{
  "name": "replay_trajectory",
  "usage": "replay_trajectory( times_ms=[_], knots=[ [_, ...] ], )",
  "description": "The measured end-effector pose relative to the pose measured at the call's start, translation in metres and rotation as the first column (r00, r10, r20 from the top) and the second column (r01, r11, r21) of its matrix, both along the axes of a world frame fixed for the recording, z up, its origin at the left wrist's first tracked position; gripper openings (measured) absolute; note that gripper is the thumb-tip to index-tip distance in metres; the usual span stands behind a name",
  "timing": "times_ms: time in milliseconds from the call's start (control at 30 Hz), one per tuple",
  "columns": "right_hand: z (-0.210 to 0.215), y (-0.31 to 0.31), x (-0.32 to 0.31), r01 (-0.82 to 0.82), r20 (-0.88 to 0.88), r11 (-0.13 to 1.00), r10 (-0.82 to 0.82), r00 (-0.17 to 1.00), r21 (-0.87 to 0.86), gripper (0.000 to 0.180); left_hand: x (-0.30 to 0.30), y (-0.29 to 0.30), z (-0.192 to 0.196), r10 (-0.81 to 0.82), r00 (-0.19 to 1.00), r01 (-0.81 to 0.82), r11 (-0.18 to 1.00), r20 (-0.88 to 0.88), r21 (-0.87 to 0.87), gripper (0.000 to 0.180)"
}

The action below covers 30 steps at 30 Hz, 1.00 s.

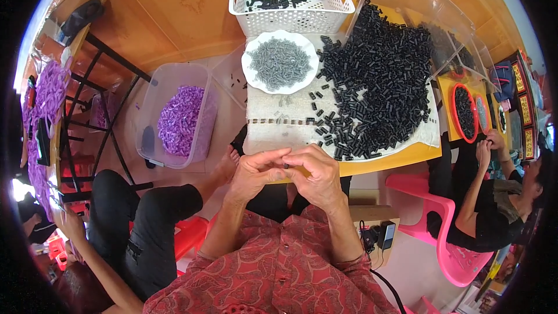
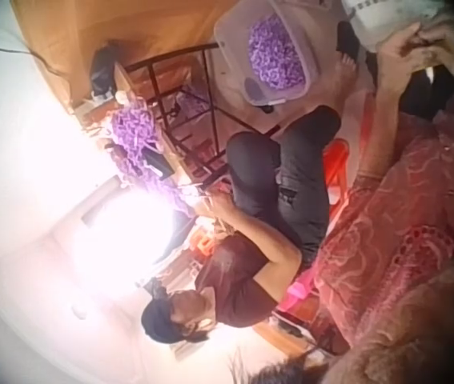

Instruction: Assembling plastic components by inserting small white pieces into black tubes.

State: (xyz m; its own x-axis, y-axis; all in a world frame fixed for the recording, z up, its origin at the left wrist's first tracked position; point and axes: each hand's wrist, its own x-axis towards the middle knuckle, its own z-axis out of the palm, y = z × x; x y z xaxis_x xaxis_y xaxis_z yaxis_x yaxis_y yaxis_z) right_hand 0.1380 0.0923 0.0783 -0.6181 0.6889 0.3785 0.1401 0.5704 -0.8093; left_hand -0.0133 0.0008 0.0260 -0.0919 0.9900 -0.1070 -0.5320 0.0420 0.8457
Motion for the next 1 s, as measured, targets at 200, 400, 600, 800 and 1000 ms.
replay_trajectory(
  times_ms=[200, 400, 600, 800, 1000],
  knots=[
    [-0.008, -0.001, 0.004, 0.02, 0.006, 1.0, -0.02, 1.0, -0.006, 0.023, 0.006, 0.002, -0.01, 0.04, 0.998, -0.04, 0.999, -0.044, 0.003, 0.042],
    [-0.006, -0.003, 0.006, 0.084, 0.04, 0.992, -0.081, 0.996, -0.091, 0.03, 0.012, 0.005, -0.007, 0.059, 0.988, -0.058, 0.998, -0.14, 0.009, 0.037],
    [-0.011, -0.006, -0.008, 0.035, 0.035, 0.997, -0.033, 0.999, -0.074, 0.05, 0.015, 0.009, -0.006, 0.244, 0.97, -0.243, 0.97, 0.021, -0.013, 0.029],
    [-0.016, -0.001, -0.005, 0.053, 0.085, 0.999, -0.053, 0.995, 0.001, 0.042, -0.021, 0.013, -0.013, 0.465, 0.882, -0.438, 0.869, 0.078, -0.229, 0.024],
    [-0.022, -0.002, -0.006, 0.022, 0.105, 1.0, -0.022, 0.994, 0.007, 0.022, -0.067, 0.041, -0.017, 0.686, 0.703, -0.605, 0.716, 0.19, -0.347, 0.02]
  ],
)
